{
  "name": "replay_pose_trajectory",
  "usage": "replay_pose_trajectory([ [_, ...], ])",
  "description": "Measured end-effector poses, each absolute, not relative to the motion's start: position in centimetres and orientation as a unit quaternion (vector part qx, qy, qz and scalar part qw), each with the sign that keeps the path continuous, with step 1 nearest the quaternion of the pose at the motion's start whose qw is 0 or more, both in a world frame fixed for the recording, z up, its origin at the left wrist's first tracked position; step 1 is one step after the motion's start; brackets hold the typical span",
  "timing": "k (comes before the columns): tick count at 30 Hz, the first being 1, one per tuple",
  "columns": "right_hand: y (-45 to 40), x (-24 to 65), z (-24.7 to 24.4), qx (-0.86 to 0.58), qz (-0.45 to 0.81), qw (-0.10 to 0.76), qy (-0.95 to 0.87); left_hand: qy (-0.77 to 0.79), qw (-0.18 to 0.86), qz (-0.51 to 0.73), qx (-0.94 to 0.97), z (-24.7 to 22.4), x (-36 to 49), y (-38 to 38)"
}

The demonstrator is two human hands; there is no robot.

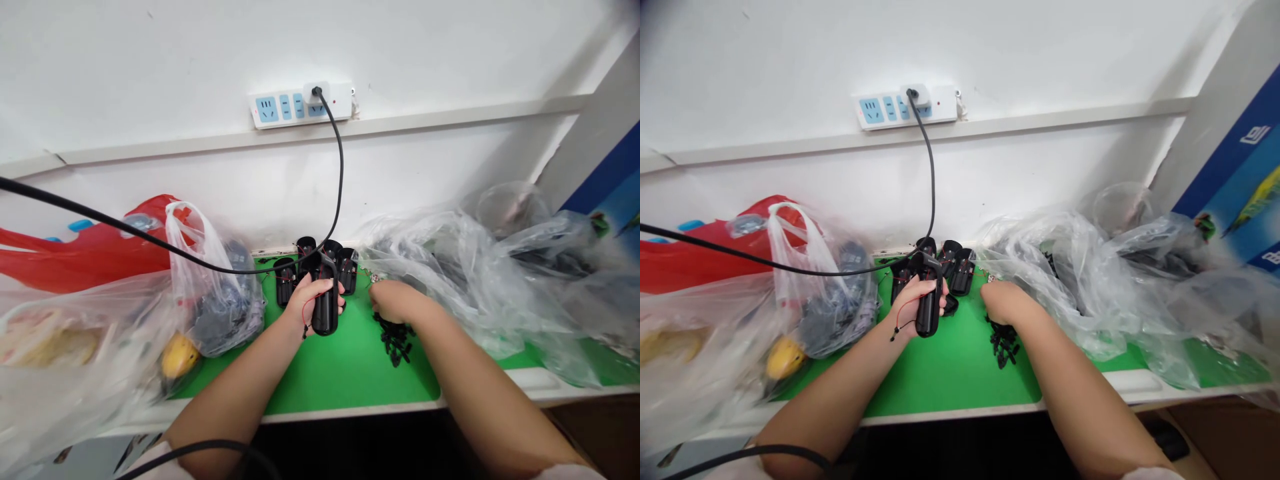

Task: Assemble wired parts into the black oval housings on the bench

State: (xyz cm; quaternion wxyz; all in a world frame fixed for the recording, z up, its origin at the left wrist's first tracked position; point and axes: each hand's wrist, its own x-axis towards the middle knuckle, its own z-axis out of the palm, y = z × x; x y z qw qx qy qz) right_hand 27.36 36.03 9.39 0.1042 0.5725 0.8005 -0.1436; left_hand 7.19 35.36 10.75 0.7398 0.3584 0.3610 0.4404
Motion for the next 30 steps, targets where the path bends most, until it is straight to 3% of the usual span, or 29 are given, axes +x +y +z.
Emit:
replay_pose_trajectory([
  [5, 35.8, 28.9, 10.5, 0.458, -0.293, 0.012, 0.839, 0.369, 0.730, 0.448, 0.360, 10.2, 7.0, 35.7],
  [10, 34.7, 28.8, 11.8, 0.303, -0.563, -0.203, 0.741, 0.370, 0.731, 0.450, 0.354, 10.1, 7.0, 35.7],
  [14, 34.9, 27.1, 10.8, 0.244, -0.675, -0.373, 0.588, 0.365, 0.737, 0.439, 0.361, 10.0, 7.0, 35.8],
  [19, 35.4, 25.3, 10.1, 0.280, -0.703, -0.504, 0.415, 0.365, 0.736, 0.439, 0.365, 9.8, 7.1, 35.8],
  [25, 35.5, 24.6, 10.0, 0.287, -0.712, -0.530, 0.361, 0.379, 0.710, 0.475, 0.356, 10.4, 7.7, 35.3],
  [30, 35.6, 24.1, 9.6, 0.360, -0.643, -0.575, 0.354, 0.377, 0.718, 0.470, 0.349, 11.0, 7.8, 35.0],
])
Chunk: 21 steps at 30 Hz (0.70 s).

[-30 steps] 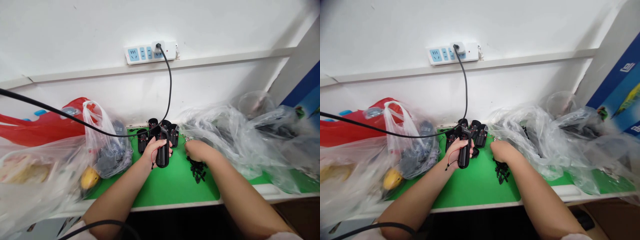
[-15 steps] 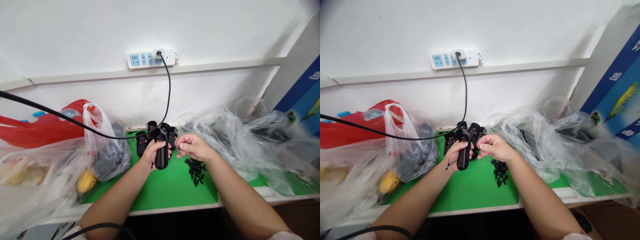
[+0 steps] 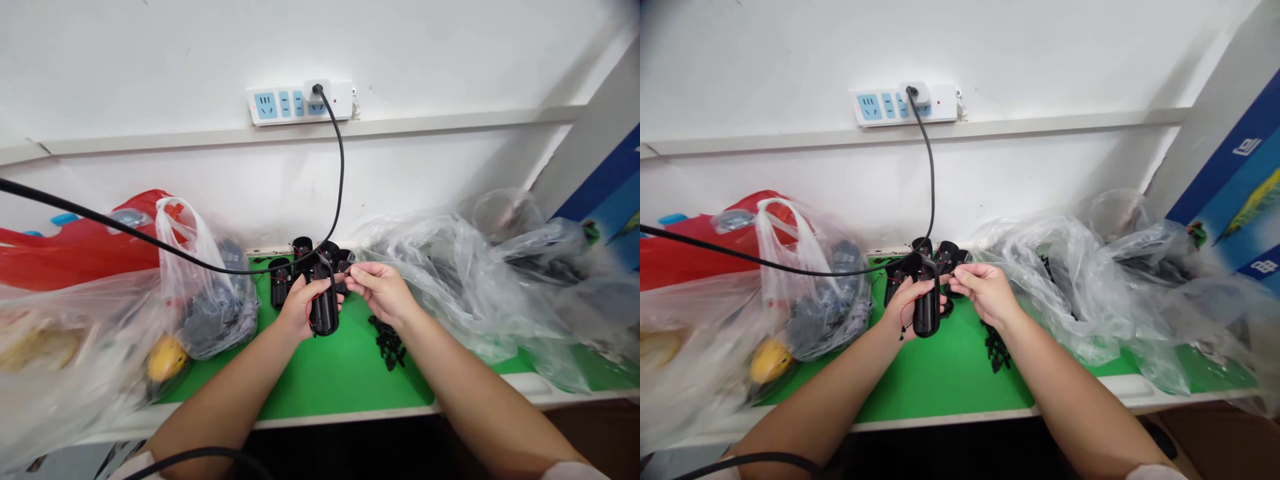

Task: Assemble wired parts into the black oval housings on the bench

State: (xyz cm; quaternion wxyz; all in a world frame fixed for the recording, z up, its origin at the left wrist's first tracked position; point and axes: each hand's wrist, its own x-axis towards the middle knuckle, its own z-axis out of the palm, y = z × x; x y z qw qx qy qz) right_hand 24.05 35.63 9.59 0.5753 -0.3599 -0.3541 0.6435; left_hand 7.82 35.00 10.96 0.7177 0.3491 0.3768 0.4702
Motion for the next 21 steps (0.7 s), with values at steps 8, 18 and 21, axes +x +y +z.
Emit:
replay_pose_trajectory([
  [8, 35.5, 23.9, 9.0, -0.443, 0.199, 0.542, -0.685, 0.380, 0.707, 0.474, 0.361, 10.6, 8.0, 34.7],
  [18, 35.5, 24.2, 8.6, -0.459, 0.074, 0.417, -0.781, 0.385, 0.685, 0.480, 0.389, 10.2, 8.4, 34.6],
  [21, 35.3, 24.4, 9.4, -0.475, 0.212, 0.453, -0.724, 0.379, 0.688, 0.477, 0.395, 10.3, 8.4, 34.5],
])
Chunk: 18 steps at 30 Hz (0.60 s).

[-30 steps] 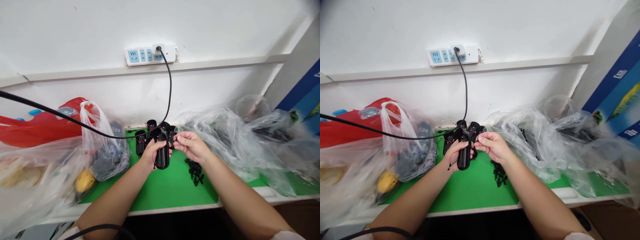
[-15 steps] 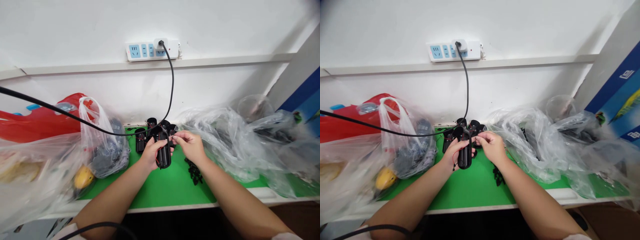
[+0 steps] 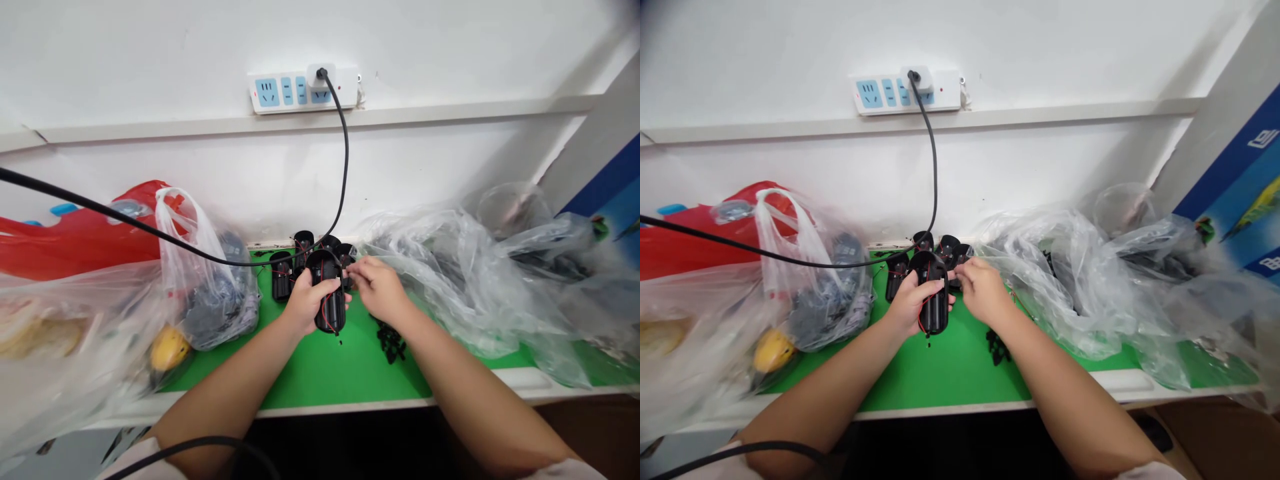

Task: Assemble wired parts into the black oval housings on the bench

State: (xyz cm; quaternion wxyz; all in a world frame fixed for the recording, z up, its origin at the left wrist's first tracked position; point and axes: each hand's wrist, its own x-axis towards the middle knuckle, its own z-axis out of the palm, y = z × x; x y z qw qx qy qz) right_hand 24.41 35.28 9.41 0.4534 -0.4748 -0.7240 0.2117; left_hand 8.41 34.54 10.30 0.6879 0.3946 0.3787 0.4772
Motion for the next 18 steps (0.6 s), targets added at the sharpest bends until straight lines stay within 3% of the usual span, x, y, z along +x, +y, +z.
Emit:
replay_pose_trajectory([
  [4, 35.0, 24.9, 10.5, -0.412, 0.554, 0.489, -0.533, 0.369, 0.697, 0.466, 0.401, 10.7, 8.2, 34.6],
  [6, 34.8, 25.0, 10.8, -0.359, 0.651, 0.481, -0.465, 0.379, 0.698, 0.463, 0.392, 10.8, 8.1, 34.7],
  [10, 34.5, 24.9, 11.0, -0.323, 0.717, 0.449, -0.425, 0.399, 0.700, 0.456, 0.377, 10.7, 7.9, 34.8],
  [18, 34.2, 24.6, 10.9, -0.318, 0.732, 0.443, -0.409, 0.412, 0.687, 0.458, 0.385, 10.7, 8.0, 34.7],
])
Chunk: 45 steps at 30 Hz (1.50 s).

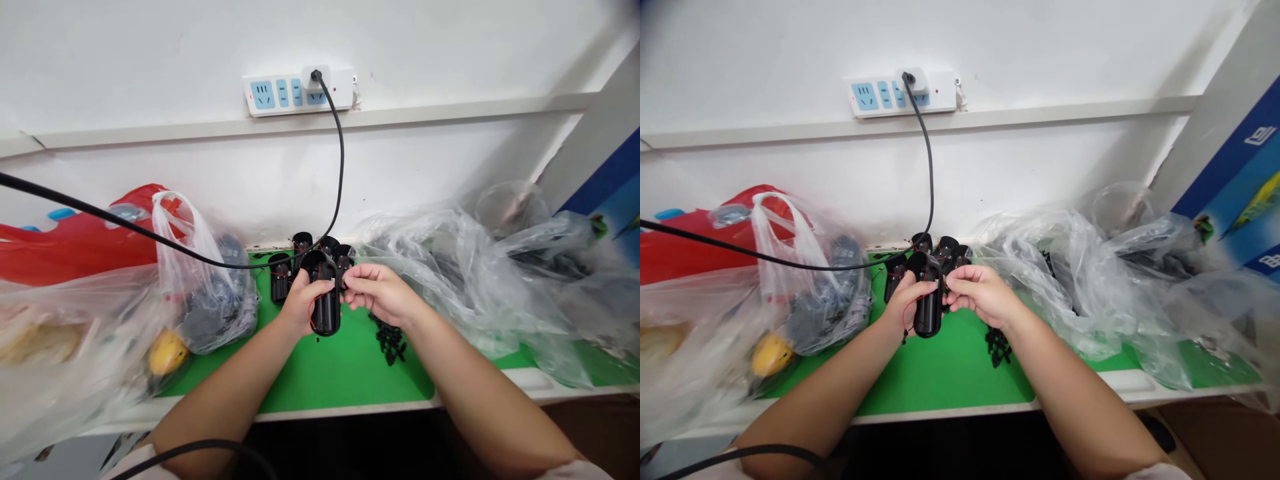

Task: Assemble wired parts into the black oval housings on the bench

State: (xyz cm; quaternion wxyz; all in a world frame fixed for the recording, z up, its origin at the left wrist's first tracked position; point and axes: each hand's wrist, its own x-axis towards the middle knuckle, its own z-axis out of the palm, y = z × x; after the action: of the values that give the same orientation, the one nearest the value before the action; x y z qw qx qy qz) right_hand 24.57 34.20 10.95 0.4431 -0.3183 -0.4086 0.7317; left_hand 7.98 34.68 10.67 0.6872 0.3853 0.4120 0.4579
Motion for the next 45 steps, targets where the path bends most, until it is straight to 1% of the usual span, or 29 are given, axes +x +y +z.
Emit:
replay_pose_trajectory([
  [7, 34.2, 24.1, 10.6, -0.336, 0.743, 0.435, -0.382, 0.399, 0.674, 0.489, 0.385, 10.8, 8.2, 34.6],
  [19, 34.2, 23.9, 10.5, -0.373, 0.696, 0.463, -0.402, 0.379, 0.667, 0.502, 0.398, 9.7, 8.1, 35.1],
  [30, 34.3, 23.2, 10.0, -0.419, 0.649, 0.476, -0.421, 0.418, 0.603, 0.508, 0.451, 9.4, 8.1, 35.4],
  [33, 34.0, 22.7, 9.8, -0.438, 0.583, 0.456, -0.510, 0.405, 0.613, 0.504, 0.453, 9.4, 8.0, 35.6],
  [37, 33.1, 21.8, 9.6, -0.475, 0.348, 0.434, -0.682, 0.418, 0.578, 0.528, 0.461, 9.4, 7.9, 36.0],
  [39, 32.8, 21.4, 9.4, -0.462, 0.268, 0.425, -0.731, 0.421, 0.552, 0.545, 0.470, 9.4, 7.8, 36.2],
  [45, 32.6, 21.0, 8.7, -0.465, 0.203, 0.399, -0.764, 0.418, 0.514, 0.556, 0.501, 9.4, 7.7, 36.3],
])
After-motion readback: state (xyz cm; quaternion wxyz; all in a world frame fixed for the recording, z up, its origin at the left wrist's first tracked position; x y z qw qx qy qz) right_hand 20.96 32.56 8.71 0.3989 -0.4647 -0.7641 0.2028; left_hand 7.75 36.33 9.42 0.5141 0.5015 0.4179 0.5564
